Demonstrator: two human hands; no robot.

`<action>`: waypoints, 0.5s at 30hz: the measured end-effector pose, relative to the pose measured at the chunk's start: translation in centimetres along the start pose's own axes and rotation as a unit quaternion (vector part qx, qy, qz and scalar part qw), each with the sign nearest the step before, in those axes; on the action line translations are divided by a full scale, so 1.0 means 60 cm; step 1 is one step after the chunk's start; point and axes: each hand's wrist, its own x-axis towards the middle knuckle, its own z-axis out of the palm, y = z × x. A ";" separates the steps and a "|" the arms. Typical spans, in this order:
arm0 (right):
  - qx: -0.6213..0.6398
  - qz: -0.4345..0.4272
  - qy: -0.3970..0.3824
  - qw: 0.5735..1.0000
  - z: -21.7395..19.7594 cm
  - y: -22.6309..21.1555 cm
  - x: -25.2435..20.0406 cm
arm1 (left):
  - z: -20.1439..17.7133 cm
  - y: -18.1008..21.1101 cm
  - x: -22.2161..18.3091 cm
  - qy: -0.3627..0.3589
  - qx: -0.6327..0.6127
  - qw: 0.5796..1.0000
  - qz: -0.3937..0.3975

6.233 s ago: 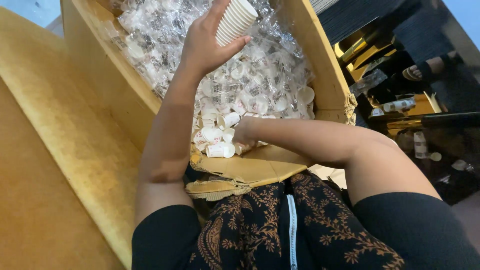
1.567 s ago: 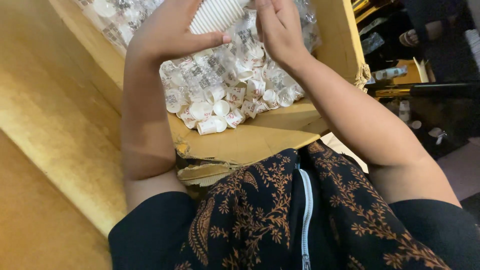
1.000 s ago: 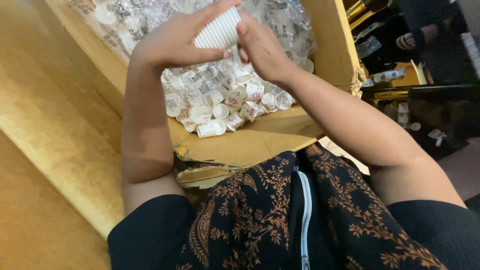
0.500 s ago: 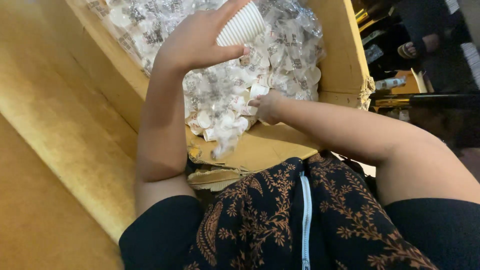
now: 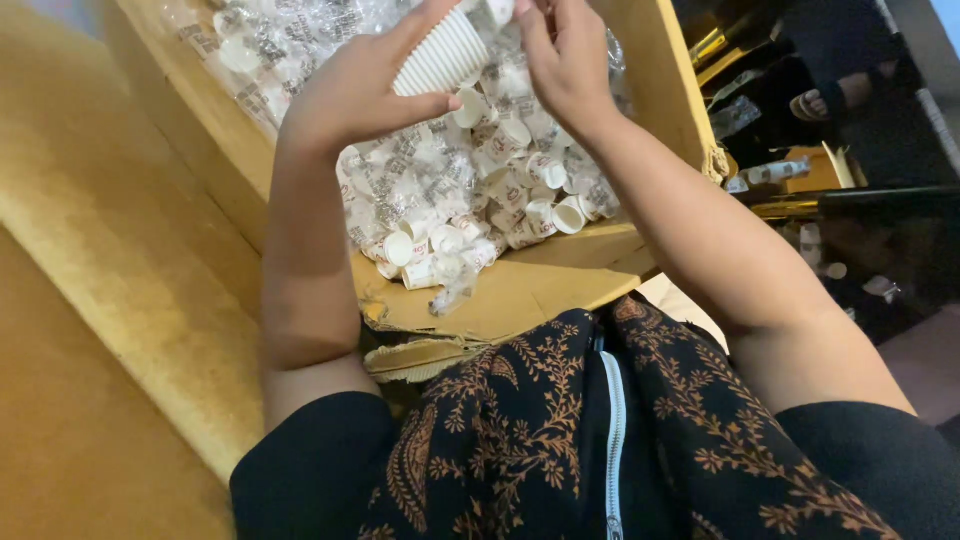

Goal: Sorting and stacking small paper cups from a large cardboard box.

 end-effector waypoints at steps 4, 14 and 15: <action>0.188 0.122 0.050 0.973 -0.002 -0.011 -0.004 | 0.010 -0.008 0.006 0.046 0.012 0.996 0.069; 0.411 0.163 -0.102 0.891 0.015 -0.038 -0.023 | -0.026 0.032 -0.008 -0.031 -0.072 0.997 -0.013; 0.420 0.198 -0.034 0.885 0.026 -0.029 -0.027 | -0.018 0.015 -0.010 0.015 -0.063 0.997 0.039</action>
